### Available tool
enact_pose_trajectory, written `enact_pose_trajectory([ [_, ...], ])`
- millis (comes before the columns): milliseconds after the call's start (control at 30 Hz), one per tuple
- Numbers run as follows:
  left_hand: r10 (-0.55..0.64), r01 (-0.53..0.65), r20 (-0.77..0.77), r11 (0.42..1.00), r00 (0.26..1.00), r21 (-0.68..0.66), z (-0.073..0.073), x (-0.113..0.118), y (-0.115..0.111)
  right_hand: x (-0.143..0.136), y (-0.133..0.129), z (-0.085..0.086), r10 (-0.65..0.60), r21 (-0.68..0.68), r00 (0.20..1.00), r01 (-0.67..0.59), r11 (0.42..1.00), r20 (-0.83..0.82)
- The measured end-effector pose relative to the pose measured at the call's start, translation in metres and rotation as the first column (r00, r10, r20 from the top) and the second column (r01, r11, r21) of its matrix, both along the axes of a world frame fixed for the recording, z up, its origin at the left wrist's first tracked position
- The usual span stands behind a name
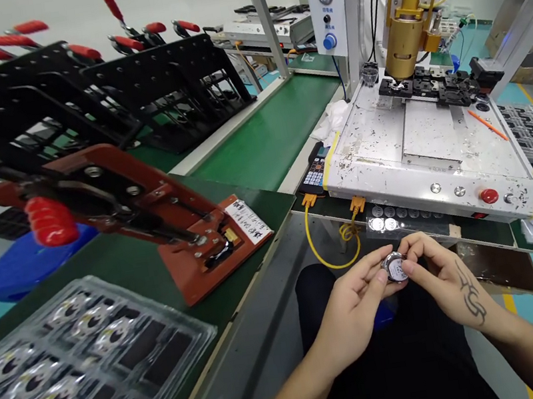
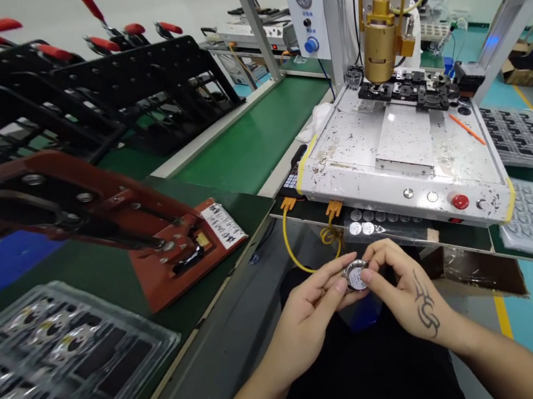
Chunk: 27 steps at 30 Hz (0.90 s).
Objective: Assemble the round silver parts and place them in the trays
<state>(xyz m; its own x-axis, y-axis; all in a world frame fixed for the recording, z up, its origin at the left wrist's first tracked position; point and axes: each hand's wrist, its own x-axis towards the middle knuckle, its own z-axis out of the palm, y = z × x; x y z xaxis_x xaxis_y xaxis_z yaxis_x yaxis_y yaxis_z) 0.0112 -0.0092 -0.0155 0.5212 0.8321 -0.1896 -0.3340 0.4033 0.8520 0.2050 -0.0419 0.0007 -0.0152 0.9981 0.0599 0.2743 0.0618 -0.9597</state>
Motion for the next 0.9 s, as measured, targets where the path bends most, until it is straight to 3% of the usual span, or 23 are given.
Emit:
enact_pose_trajectory([
  [333,0.017,-0.015,-0.032,0.998,0.999,0.061,0.006,0.001,-0.005,-0.002,-0.002,-0.001,-0.032,0.001,0.999,0.032,0.999,0.007],
  [600,0.016,-0.014,-0.032,0.997,0.999,0.07,0.001,0.005,-0.008,-0.004,-0.003,-0.005,-0.049,0.035,0.999,0.049,0.998,0.017],
  [900,0.057,-0.029,-0.137,0.98,0.989,0.197,-0.006,0.006,-0.011,-0.005,-0.004,-0.01,-0.066,0.14,0.988,0.046,0.989,0.138],
])
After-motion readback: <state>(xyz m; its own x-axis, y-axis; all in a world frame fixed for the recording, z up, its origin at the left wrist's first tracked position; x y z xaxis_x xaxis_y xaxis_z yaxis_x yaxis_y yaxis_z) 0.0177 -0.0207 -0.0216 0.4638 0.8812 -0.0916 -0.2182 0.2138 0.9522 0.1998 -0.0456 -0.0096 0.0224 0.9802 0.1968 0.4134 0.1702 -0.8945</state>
